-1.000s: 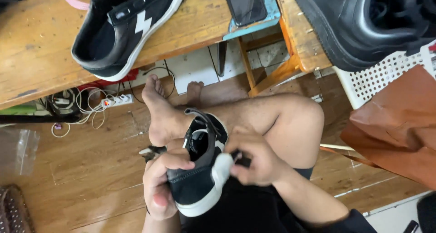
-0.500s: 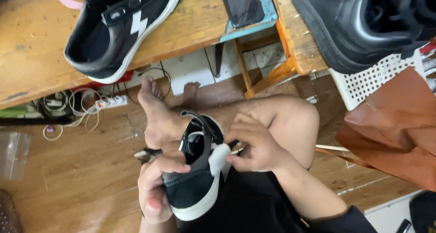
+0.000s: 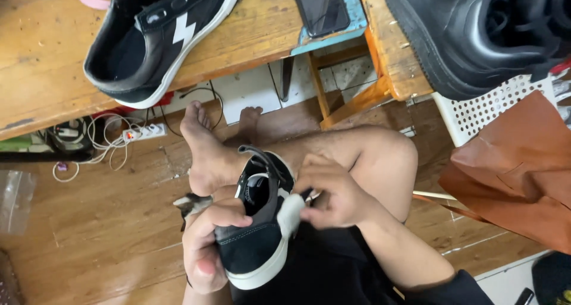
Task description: Cleaning and polishing the white rubber sole of a black sneaker using a brush and a sponge applicator.
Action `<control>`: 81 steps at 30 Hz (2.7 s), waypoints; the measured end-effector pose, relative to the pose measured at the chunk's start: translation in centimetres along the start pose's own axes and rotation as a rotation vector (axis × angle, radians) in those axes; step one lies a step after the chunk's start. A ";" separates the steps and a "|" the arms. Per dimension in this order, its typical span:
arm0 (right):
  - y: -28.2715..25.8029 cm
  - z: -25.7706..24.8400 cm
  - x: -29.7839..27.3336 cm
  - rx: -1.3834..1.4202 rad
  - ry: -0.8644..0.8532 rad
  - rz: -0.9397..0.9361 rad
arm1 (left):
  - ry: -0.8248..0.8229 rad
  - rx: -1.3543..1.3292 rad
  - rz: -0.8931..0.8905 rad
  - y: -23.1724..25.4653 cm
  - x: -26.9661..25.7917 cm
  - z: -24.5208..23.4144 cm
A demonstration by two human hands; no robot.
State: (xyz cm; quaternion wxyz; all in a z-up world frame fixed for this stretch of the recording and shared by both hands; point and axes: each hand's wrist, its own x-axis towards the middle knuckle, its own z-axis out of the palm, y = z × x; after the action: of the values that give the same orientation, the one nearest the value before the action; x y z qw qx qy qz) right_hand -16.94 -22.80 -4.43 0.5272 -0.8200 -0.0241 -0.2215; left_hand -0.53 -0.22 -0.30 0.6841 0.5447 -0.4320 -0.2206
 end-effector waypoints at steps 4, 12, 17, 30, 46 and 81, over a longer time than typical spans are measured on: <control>-0.5 -0.2 -0.6 0.128 0.004 -0.011 | 0.017 0.017 -0.017 -0.1 -0.4 0.0; -2.0 -0.4 -0.1 0.024 -0.002 -0.008 | 0.002 -0.038 -0.038 -0.1 -0.2 0.2; -2.7 -1.1 0.0 -0.081 0.051 0.098 | -0.003 0.024 0.008 -0.2 0.2 -0.1; -6.2 -2.7 1.0 -0.270 0.020 0.096 | -0.048 0.246 0.015 -0.9 0.6 0.7; -9.0 -3.3 2.5 -0.630 0.126 0.067 | -0.130 -0.020 0.072 -0.3 2.7 2.5; -9.0 -3.1 0.2 -0.243 0.071 0.229 | -0.150 0.003 0.013 -0.8 2.3 3.5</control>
State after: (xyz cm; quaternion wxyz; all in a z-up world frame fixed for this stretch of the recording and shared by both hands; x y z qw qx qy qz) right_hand -20.25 -21.59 4.43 0.4465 -0.8668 0.1150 -0.1902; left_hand -2.11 -4.19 -0.10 0.6505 0.5246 -0.4861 -0.2558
